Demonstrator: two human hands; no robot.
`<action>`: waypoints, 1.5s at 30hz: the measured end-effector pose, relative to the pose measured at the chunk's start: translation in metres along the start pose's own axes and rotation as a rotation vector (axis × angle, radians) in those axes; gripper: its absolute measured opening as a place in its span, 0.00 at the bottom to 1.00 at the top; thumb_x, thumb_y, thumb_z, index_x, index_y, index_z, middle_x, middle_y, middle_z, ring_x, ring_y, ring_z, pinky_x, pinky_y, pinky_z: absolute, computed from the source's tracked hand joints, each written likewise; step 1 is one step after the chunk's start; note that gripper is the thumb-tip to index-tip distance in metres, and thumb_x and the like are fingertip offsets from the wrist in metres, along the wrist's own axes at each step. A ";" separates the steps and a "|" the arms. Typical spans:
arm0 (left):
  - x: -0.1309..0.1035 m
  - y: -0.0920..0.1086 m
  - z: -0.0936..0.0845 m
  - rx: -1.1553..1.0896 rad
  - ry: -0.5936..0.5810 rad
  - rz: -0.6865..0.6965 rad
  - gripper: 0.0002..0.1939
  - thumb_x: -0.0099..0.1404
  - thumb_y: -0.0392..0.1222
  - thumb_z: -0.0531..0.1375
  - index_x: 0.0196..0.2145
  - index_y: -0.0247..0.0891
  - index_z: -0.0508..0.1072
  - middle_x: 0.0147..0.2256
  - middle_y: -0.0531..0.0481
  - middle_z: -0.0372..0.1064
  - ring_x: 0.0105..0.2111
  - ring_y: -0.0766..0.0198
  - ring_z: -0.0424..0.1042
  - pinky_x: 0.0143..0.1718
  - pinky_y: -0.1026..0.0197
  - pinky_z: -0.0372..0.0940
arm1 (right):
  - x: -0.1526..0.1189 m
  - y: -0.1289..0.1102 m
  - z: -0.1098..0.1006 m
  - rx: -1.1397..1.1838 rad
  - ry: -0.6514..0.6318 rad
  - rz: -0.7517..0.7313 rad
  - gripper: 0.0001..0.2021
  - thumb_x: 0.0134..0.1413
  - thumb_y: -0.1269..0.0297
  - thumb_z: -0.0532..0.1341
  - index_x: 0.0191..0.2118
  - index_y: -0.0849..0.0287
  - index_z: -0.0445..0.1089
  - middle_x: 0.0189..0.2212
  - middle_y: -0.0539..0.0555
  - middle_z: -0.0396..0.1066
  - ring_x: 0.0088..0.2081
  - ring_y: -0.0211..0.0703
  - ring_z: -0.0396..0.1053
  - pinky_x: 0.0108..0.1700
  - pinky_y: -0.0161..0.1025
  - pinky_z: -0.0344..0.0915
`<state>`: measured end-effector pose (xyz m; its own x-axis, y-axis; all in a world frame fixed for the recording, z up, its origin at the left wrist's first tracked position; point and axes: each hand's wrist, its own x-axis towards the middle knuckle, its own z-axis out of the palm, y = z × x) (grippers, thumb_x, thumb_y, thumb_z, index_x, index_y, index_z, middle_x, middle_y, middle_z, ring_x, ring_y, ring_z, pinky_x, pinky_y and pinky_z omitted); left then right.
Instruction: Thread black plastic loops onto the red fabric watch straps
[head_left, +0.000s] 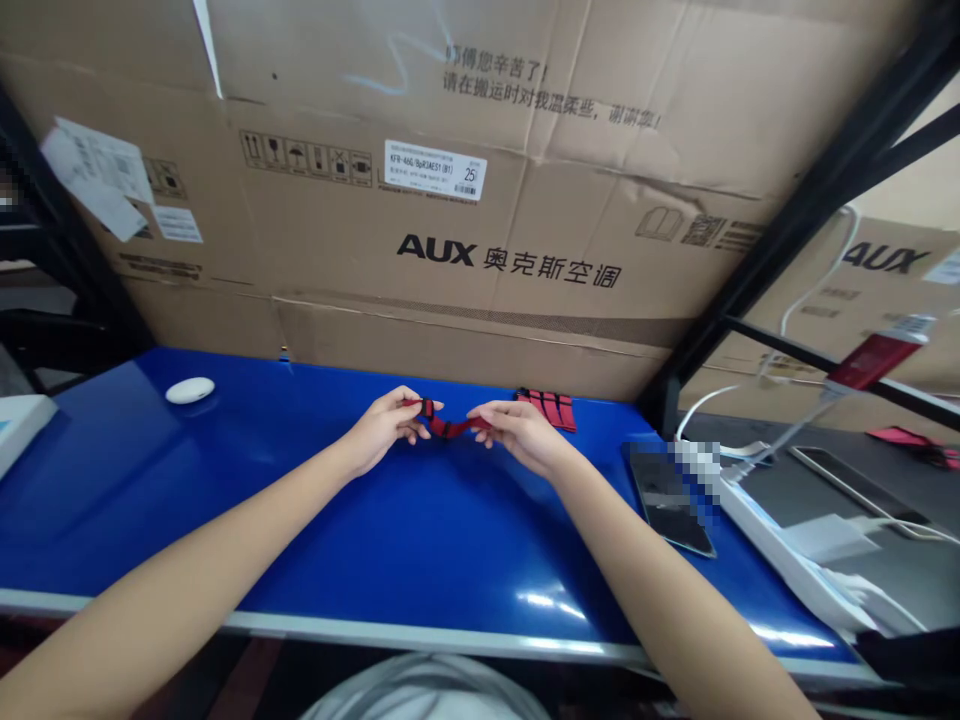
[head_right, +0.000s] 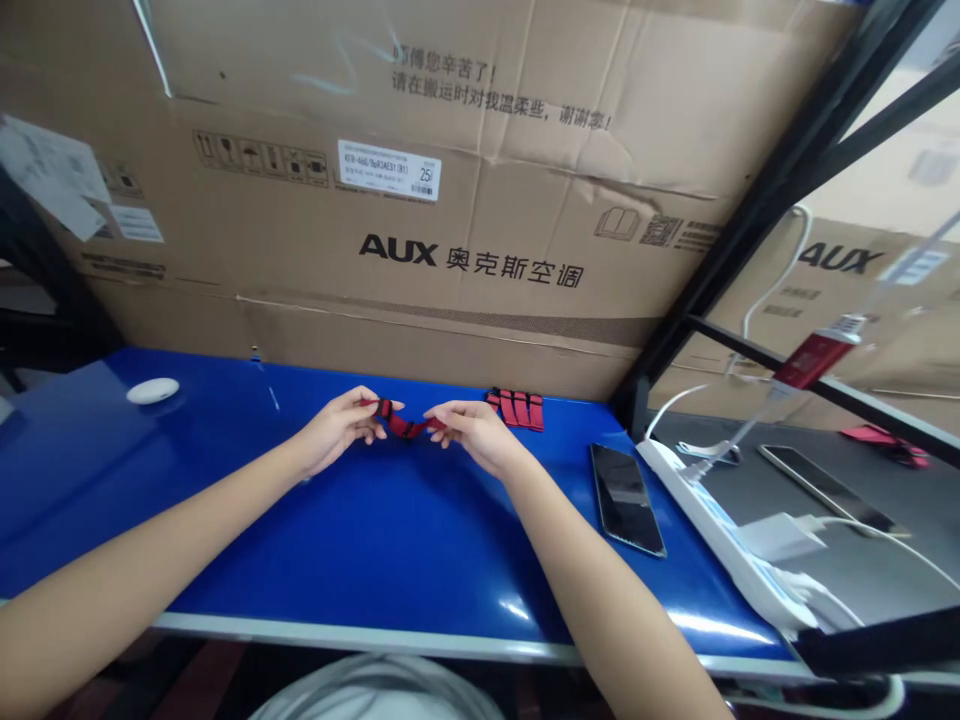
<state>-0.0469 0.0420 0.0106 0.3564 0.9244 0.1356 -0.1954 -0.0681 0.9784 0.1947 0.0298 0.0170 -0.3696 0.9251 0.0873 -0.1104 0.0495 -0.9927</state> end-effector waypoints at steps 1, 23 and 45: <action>0.000 0.001 0.000 -0.045 -0.003 -0.022 0.13 0.60 0.44 0.64 0.33 0.38 0.62 0.48 0.41 0.74 0.27 0.64 0.75 0.26 0.64 0.65 | -0.001 -0.001 0.000 0.048 -0.053 -0.003 0.16 0.47 0.56 0.67 0.40 0.61 0.76 0.33 0.57 0.75 0.34 0.43 0.71 0.36 0.39 0.65; -0.015 -0.001 0.025 0.027 -0.049 -0.033 0.24 0.53 0.47 0.71 0.46 0.33 0.76 0.40 0.42 0.77 0.38 0.55 0.78 0.49 0.46 0.72 | -0.011 -0.011 0.026 -0.620 -0.080 -0.224 0.11 0.58 0.60 0.57 0.28 0.60 0.70 0.28 0.51 0.73 0.32 0.40 0.68 0.38 0.37 0.63; -0.020 0.003 0.032 0.280 -0.207 -0.041 0.20 0.53 0.49 0.70 0.41 0.34 0.80 0.40 0.42 0.77 0.36 0.56 0.78 0.42 0.52 0.74 | -0.015 -0.021 0.019 -0.693 -0.242 -0.115 0.10 0.48 0.58 0.66 0.26 0.59 0.78 0.24 0.52 0.76 0.27 0.40 0.69 0.32 0.36 0.63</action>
<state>-0.0253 0.0116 0.0154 0.5420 0.8348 0.0964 0.0708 -0.1597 0.9846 0.1854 0.0079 0.0385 -0.5926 0.7948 0.1308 0.4171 0.4417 -0.7943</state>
